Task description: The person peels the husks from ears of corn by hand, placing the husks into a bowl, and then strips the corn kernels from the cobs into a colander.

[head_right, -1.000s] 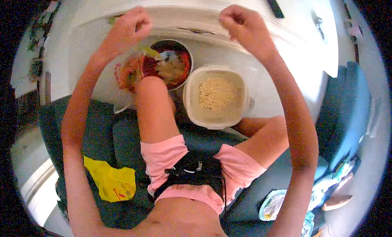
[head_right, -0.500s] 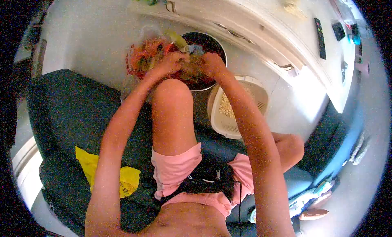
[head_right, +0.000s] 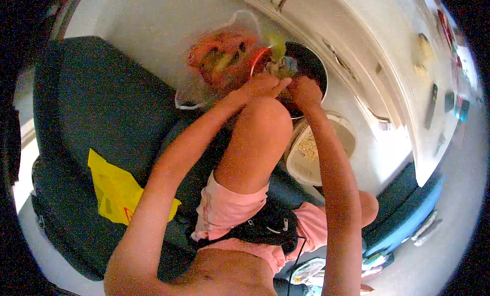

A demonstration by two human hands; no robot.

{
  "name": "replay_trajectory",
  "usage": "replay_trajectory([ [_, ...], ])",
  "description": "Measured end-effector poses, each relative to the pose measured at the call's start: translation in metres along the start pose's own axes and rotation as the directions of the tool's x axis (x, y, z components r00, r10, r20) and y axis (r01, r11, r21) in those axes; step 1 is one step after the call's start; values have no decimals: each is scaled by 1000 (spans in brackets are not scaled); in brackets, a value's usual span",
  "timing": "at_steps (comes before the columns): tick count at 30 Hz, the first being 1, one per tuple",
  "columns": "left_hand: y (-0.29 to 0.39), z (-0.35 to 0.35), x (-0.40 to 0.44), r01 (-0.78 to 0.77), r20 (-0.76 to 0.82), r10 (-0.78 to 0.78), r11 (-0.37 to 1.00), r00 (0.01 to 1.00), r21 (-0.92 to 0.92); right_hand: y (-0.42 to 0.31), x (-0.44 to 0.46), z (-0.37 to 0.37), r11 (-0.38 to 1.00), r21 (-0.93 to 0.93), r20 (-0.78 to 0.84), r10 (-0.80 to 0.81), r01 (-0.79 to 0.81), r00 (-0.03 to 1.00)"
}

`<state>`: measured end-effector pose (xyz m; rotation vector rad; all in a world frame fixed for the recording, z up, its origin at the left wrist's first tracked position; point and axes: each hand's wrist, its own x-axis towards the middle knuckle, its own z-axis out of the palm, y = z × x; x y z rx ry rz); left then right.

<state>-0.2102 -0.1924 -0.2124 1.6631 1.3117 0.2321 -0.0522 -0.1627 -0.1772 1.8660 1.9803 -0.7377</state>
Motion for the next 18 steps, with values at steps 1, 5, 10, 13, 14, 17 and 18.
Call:
replay_trajectory([
  [1,-2,3,-2,-114,-114,110,993,987,-37,0,3,3,1000,1,29,-20,20,999],
  [5,-5,-4,-4,-190,-38,189,982,981,-8,-4,-1,0,993,-102,35,-50,53,998],
  [10,1,-2,-10,-132,-115,123,988,986,-74,-1,-2,20,1000,28,-104,13,-11,995],
  [13,1,-7,-13,-173,-261,149,982,954,-71,-8,-7,14,994,55,-119,99,-93,988],
  [14,2,-12,-17,-117,-318,106,993,942,-13,-5,-6,16,994,52,-118,99,-93,988],
  [17,-6,-23,-27,-276,-566,430,899,704,339,18,2,30,994,33,-72,-99,102,992],
  [18,-9,-30,-28,-273,-570,427,901,702,338,19,7,31,992,6,13,-124,124,992],
])
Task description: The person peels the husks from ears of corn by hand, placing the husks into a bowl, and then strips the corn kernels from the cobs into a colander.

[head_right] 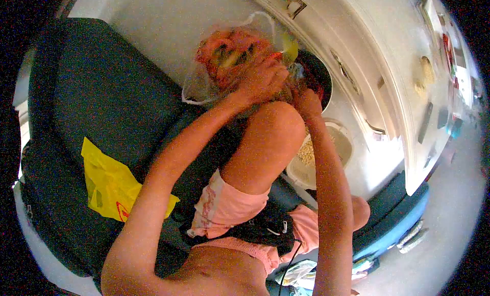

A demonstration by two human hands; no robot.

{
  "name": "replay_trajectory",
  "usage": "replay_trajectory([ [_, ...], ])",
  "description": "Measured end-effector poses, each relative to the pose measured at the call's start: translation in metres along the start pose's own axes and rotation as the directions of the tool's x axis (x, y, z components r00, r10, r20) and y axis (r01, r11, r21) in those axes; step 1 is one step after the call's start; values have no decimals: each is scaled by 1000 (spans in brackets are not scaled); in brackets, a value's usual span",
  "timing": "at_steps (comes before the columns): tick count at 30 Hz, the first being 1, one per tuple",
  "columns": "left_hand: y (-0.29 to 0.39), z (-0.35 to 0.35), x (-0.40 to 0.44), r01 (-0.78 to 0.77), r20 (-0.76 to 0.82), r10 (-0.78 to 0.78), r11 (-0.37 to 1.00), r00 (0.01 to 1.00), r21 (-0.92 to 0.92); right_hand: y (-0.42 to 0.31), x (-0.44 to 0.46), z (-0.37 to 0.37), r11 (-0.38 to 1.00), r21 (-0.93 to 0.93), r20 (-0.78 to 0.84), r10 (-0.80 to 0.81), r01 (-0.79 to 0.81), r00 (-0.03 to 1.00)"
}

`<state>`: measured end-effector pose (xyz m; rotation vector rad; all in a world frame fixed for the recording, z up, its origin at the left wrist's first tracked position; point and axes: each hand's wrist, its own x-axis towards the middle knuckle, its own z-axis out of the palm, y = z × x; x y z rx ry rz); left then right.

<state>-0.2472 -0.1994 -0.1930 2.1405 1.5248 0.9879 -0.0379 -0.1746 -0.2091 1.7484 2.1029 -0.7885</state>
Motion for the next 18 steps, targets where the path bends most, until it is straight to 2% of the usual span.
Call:
replay_trajectory([
  [1,-6,-6,1,123,-56,-122,992,991,4,1,4,1,999,-26,86,-22,24,996],
  [2,-12,-13,2,245,-111,-244,969,964,1,2,5,4,999,-29,90,-25,27,996],
  [4,-34,-22,1,344,-314,-433,890,845,-299,1,1,6,993,-104,-10,-55,54,998],
  [5,-53,-24,-5,346,-311,-437,886,844,-307,0,-1,3,993,-109,-6,-49,48,999],
  [6,-84,-14,-21,569,-103,-598,794,795,-213,-14,-5,-11,992,-26,9,121,-121,993],
  [7,-107,0,-35,743,87,-738,665,669,-70,-23,-7,-18,957,52,38,285,-286,958],
  [8,-121,17,-47,749,86,-744,659,663,-75,-18,-7,-14,958,44,41,281,-283,959],
  [9,-137,29,-61,741,28,-741,671,671,-7,-12,-4,-6,984,108,-126,154,-141,980],
  [10,-156,35,-81,735,-31,-735,674,677,78,-11,0,3,987,161,-289,28,20,957],
  [11,-170,43,-99,697,14,-722,673,692,247,-16,-1,-2,981,195,-181,20,17,983],
  [12,-172,41,-101,699,16,-726,667,687,260,-27,-6,-14,958,286,-92,52,-23,994],
  [15,-175,58,-107,749,22,-760,645,650,153,-19,3,-6,963,270,-130,24,12,991],
  [17,-201,89,-119,750,-48,-757,633,651,192,-17,11,-3,898,435,-59,104,-68,993],
  [18,-199,83,-115,757,-52,-762,628,645,184,-23,13,-9,903,425,-57,99,-65,993],
])
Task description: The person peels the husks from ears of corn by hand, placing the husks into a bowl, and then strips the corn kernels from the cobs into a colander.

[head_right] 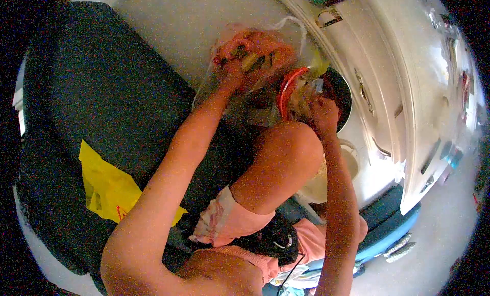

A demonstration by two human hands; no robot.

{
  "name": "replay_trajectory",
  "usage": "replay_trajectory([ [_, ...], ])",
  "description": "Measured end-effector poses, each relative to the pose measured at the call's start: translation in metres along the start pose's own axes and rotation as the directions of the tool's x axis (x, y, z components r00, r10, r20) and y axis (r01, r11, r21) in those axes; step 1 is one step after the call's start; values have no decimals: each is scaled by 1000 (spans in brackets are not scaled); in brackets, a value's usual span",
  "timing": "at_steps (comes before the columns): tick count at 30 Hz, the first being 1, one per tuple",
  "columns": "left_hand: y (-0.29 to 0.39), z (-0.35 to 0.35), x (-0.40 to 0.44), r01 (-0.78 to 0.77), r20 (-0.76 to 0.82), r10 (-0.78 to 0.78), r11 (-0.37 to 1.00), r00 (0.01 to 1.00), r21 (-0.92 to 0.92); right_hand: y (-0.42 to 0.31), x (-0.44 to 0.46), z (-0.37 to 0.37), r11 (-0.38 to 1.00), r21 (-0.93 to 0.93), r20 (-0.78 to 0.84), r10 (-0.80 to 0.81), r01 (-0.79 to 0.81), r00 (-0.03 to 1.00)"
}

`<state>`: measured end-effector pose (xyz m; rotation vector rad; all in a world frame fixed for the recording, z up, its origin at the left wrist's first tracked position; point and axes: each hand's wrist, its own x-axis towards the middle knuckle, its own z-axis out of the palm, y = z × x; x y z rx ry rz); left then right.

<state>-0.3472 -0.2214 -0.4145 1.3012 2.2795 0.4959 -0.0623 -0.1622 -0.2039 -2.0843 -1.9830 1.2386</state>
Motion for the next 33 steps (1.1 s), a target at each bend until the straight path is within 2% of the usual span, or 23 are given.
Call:
replay_trajectory([
  [2,14,-24,-2,2,207,-23,995,978,103,-21,-5,-4,992,-120,-19,42,-44,999],
  [3,11,-18,-3,8,211,-28,995,977,95,-20,-4,-4,990,-130,-16,45,-47,999],
  [5,8,-10,2,-108,149,63,941,987,320,-21,0,-6,988,-146,-37,-64,58,997],
  [6,9,-15,4,-105,147,60,943,987,317,-21,4,-6,987,-151,-36,-67,60,997],
  [8,23,-40,0,-9,330,-51,984,943,177,-15,6,-9,977,-183,-40,-116,107,992],
  [9,42,-70,-2,-10,329,-48,985,943,174,-20,5,-12,977,-184,-43,-117,107,992],
  [11,83,-126,-11,221,318,-179,970,931,-102,-32,2,-18,981,-143,-54,-141,132,989],
  [12,79,-112,-6,221,318,-179,970,931,-101,-34,3,-19,981,-142,-53,-140,132,989],
  [14,68,-72,6,100,318,-49,984,947,-146,-36,9,-22,971,-110,-78,-222,213,972],
  [17,83,-82,9,220,299,-185,972,936,-86,-73,6,-31,968,-197,-49,-171,159,984],
  [18,80,-81,7,219,302,-184,972,935,-85,-66,12,-30,968,-196,-49,-168,156,985],
  [20,68,-79,10,212,386,-162,973,908,-90,-45,30,-26,929,-221,77,-288,298,954],
  [21,46,-53,13,210,387,-160,973,908,-92,-44,29,-25,929,-222,76,-288,297,955],
  [23,-3,18,19,83,189,-44,975,981,-205,-47,26,-23,943,-177,107,-265,280,958],
  [24,7,7,17,85,188,-46,974,981,-209,-50,25,-23,942,-182,108,-265,282,958],
  [25,24,-21,12,-77,-133,69,996,989,-55,-54,22,-22,952,-104,102,-276,287,956],
  [26,39,-43,6,-180,-413,225,973,882,145,-58,19,-21,957,-25,98,-284,288,954],
  [27,49,-52,2,-176,-410,222,973,885,147,-62,17,-21,958,-22,103,-282,286,954],
  [28,60,-55,0,-150,-86,162,980,983,129,-68,16,-23,971,-2,115,-239,241,964],
  [29,71,-58,0,-120,250,87,985,964,121,-73,13,-24,981,18,127,-194,193,973],
  [30,74,-48,-2,-112,403,51,985,914,131,-76,9,-24,982,21,125,-190,189,974],
  [32,75,-21,-7,-150,396,69,973,915,176,-78,3,-23,977,174,112,-146,125,983],
  [33,77,-10,-9,-169,390,82,967,917,193,-76,4,-23,978,170,113,-140,119,984],
])
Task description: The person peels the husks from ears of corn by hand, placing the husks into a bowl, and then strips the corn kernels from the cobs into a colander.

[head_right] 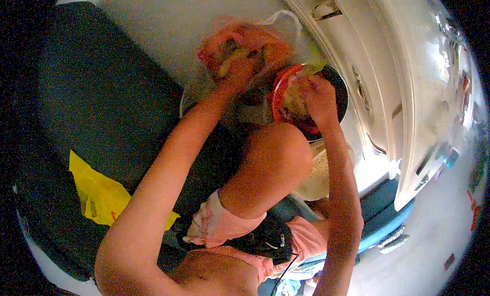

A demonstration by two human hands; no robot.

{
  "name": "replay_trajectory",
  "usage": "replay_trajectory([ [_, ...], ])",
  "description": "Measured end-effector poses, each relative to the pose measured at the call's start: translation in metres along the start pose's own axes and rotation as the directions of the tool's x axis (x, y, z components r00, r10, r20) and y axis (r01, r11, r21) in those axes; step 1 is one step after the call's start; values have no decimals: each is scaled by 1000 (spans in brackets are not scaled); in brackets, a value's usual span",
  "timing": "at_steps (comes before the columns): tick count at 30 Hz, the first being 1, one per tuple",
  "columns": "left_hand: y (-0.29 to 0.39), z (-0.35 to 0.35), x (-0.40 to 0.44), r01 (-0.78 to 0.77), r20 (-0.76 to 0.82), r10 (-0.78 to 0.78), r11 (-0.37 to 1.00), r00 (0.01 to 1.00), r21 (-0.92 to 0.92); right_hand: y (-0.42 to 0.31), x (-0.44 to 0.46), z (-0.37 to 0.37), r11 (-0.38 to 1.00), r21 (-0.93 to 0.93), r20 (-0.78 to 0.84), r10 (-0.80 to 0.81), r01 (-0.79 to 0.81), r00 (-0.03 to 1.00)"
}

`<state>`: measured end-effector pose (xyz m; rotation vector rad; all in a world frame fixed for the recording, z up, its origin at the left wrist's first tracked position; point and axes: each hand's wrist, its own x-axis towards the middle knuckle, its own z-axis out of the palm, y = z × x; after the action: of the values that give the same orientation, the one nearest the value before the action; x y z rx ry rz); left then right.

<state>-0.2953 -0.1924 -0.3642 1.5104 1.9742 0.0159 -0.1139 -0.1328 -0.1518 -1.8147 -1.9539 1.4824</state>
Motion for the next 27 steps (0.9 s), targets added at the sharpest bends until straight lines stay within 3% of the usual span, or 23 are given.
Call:
replay_trajectory([
  [6,20,31,5,-5,-70,9,999,998,49,-6,-1,0,998,-54,13,-28,28,1000],
  [9,26,39,4,-26,-63,29,999,998,40,-12,-7,0,998,27,48,54,-55,997],
  [11,29,78,18,231,-183,-255,962,949,-142,-13,-8,-1,995,-22,40,95,-94,995],
  [12,27,77,20,244,-185,-269,959,945,-148,-14,-8,-2,996,-28,52,89,-88,995],
  [17,7,74,14,303,-15,-340,857,940,-417,-9,-13,-8,998,58,49,30,-32,998],
  [20,14,15,-8,360,103,-353,815,930,-454,-8,-12,-8,998,60,32,4,-6,999],
  [21,7,22,-6,361,98,-357,816,929,-452,-8,-12,-8,998,63,34,-1,-1,999],
  [23,-11,48,4,178,-54,-376,555,925,-812,-10,-11,-8,997,79,36,13,-16,999],
  [27,-1,2,-1,149,-115,-314,703,943,-695,-15,-13,-7,995,93,72,16,-22,997],
])
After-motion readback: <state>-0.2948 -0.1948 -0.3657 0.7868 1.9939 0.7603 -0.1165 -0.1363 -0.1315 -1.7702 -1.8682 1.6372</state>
